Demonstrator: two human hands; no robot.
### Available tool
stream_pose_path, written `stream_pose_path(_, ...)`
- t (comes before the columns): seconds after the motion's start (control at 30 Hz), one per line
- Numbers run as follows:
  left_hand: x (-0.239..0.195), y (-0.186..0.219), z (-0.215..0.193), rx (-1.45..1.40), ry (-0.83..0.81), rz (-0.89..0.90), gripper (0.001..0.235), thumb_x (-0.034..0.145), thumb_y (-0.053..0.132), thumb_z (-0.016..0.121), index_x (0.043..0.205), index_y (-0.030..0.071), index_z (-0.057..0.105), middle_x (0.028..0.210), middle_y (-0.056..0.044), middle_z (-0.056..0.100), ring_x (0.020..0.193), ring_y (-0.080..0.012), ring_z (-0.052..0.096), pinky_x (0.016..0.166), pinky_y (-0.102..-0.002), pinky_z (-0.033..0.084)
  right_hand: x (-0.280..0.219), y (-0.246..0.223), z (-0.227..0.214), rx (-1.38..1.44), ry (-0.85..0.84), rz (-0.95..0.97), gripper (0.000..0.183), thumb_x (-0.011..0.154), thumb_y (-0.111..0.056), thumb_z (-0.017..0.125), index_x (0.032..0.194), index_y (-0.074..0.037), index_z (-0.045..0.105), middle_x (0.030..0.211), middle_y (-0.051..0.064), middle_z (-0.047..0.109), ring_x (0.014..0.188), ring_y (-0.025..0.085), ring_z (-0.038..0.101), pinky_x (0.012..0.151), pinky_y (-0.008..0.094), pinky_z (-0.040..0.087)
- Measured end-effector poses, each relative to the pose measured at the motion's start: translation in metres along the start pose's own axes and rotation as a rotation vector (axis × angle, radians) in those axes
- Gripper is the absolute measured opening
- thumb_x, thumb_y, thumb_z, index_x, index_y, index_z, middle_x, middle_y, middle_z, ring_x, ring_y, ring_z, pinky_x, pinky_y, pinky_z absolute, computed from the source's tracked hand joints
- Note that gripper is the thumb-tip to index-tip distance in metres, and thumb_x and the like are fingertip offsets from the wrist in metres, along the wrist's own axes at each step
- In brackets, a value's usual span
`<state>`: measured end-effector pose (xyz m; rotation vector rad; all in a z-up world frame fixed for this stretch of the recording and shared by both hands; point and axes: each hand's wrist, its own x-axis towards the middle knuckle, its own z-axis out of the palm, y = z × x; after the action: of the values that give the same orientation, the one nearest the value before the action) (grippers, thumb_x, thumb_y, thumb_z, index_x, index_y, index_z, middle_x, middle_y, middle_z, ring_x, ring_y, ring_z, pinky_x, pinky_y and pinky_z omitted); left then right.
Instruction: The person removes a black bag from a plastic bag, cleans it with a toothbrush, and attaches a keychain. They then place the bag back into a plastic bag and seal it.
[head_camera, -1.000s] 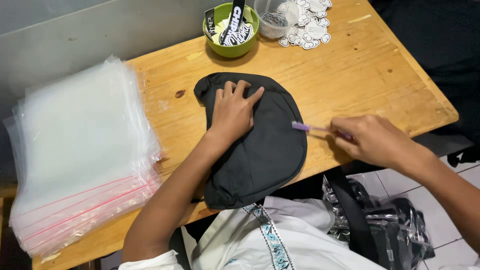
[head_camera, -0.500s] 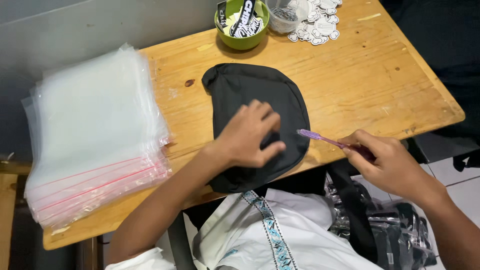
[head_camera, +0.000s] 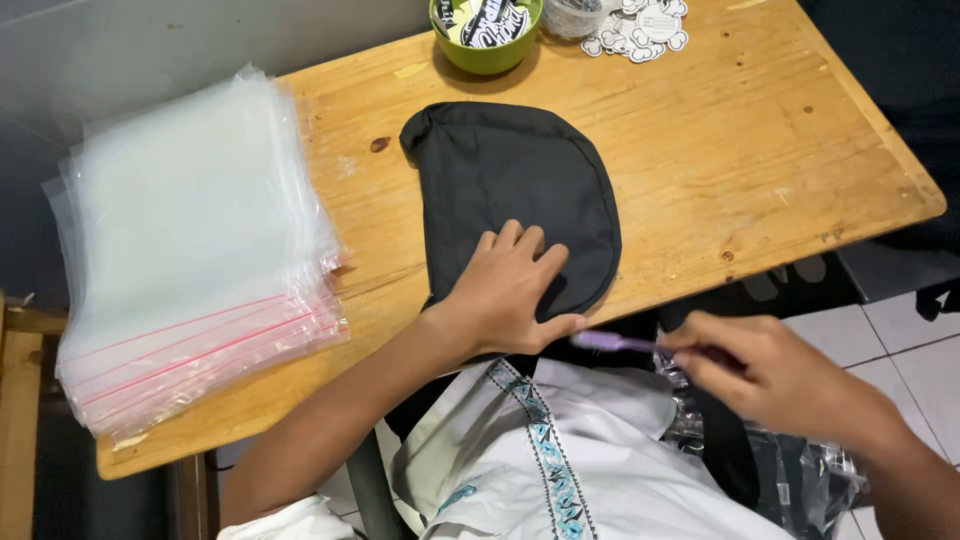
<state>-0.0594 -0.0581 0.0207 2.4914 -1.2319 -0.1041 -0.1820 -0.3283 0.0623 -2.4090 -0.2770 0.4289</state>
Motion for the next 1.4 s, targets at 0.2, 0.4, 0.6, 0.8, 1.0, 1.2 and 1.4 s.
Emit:
stream_pose_path(0.2, 0.004, 0.011, 0.019, 0.309, 0.151, 0.132, 0.034, 0.093, 0.048, 0.057, 0.092, 0.014, 0.062, 0.083, -0.007, 0.059, 0.083, -0.0337, 0.051, 0.059, -0.049, 0.04, 0.0, 0.017, -0.009, -0.209, 0.219, 0.039, 0.021, 0.089, -0.022, 0.062, 0.109, -0.02, 0.069, 0.081, -0.003, 0.078, 0.065, 0.016, 0.07, 0.063, 0.03, 0.047)
stream_pose_path(0.4, 0.005, -0.009, 0.0, -0.071, 0.113, 0.116, 0.028, 0.098, 0.023, 0.045, 0.073, 0.011, 0.046, 0.069, -0.005, 0.054, 0.075, -0.0279, 0.051, 0.062, -0.045, 0.038, 0.016, 0.013, 0.005, -0.238, 0.315, -0.409, 0.024, 0.089, -0.011, 0.064, 0.112, -0.01, 0.066, 0.079, -0.003, 0.069, 0.064, 0.013, 0.066, 0.059, 0.03, 0.049)
stream_pose_path(0.6, 0.001, -0.029, 0.005, -0.424, 0.133, 0.065, 0.027, 0.1, 0.021, 0.041, 0.087, 0.011, 0.062, 0.069, -0.01, 0.06, 0.086, -0.031, 0.063, 0.075, -0.041, 0.049, 0.054, 0.001, 0.015, -0.41, 0.42, -0.57, 0.002, 0.089, -0.017, 0.066, 0.089, -0.019, 0.067, 0.069, -0.005, 0.063, 0.048, 0.016, 0.062, 0.045, 0.028, 0.05)
stream_pose_path(0.8, 0.0, -0.02, -0.017, -0.488, 0.024, -0.028, 0.029, 0.097, 0.022, 0.045, 0.071, 0.009, 0.04, 0.065, -0.006, 0.049, 0.073, -0.0228, 0.052, 0.066, -0.039, 0.038, 0.053, 0.063, -0.029, -0.625, 0.51, -0.28, 0.023, 0.093, -0.016, 0.07, 0.115, -0.016, 0.069, 0.089, -0.001, 0.07, 0.065, 0.015, 0.062, 0.052, 0.031, 0.051)
stream_pose_path(1.0, 0.045, -0.008, -0.021, -0.221, -0.019, 0.052, 0.009, 0.083, 0.017, 0.049, 0.088, 0.01, 0.051, 0.083, -0.009, 0.057, 0.075, -0.0343, 0.055, 0.064, -0.049, 0.043, 0.029, 0.068, -0.038, -0.509, 0.72, -0.111, 0.012, 0.101, -0.008, 0.069, 0.112, -0.007, 0.072, 0.089, 0.005, 0.07, 0.075, 0.021, 0.066, 0.07, 0.036, 0.048)
stream_pose_path(1.2, 0.088, -0.029, 0.009, 0.109, 0.127, 0.45, 0.046, 0.079, 0.001, 0.056, 0.122, 0.018, 0.057, 0.126, -0.01, 0.053, 0.093, -0.0338, 0.049, 0.061, -0.045, 0.041, 0.024, 0.047, -0.029, -0.363, 0.553, 0.055, 0.012, 0.098, -0.02, 0.062, 0.105, -0.012, 0.068, 0.08, 0.004, 0.07, 0.068, 0.025, 0.066, 0.062, 0.039, 0.045)
stream_pose_path(1.4, 0.083, -0.032, 0.01, -0.144, 0.388, 0.533, 0.024, 0.077, -0.004, 0.049, 0.098, 0.006, 0.05, 0.111, -0.016, 0.053, 0.082, -0.032, 0.045, 0.066, -0.041, 0.035, 0.02, 0.019, -0.016, 0.076, 0.299, 0.325, 0.027, 0.098, -0.027, 0.052, 0.122, -0.014, 0.056, 0.086, 0.004, 0.071, 0.074, 0.018, 0.065, 0.072, 0.032, 0.048)
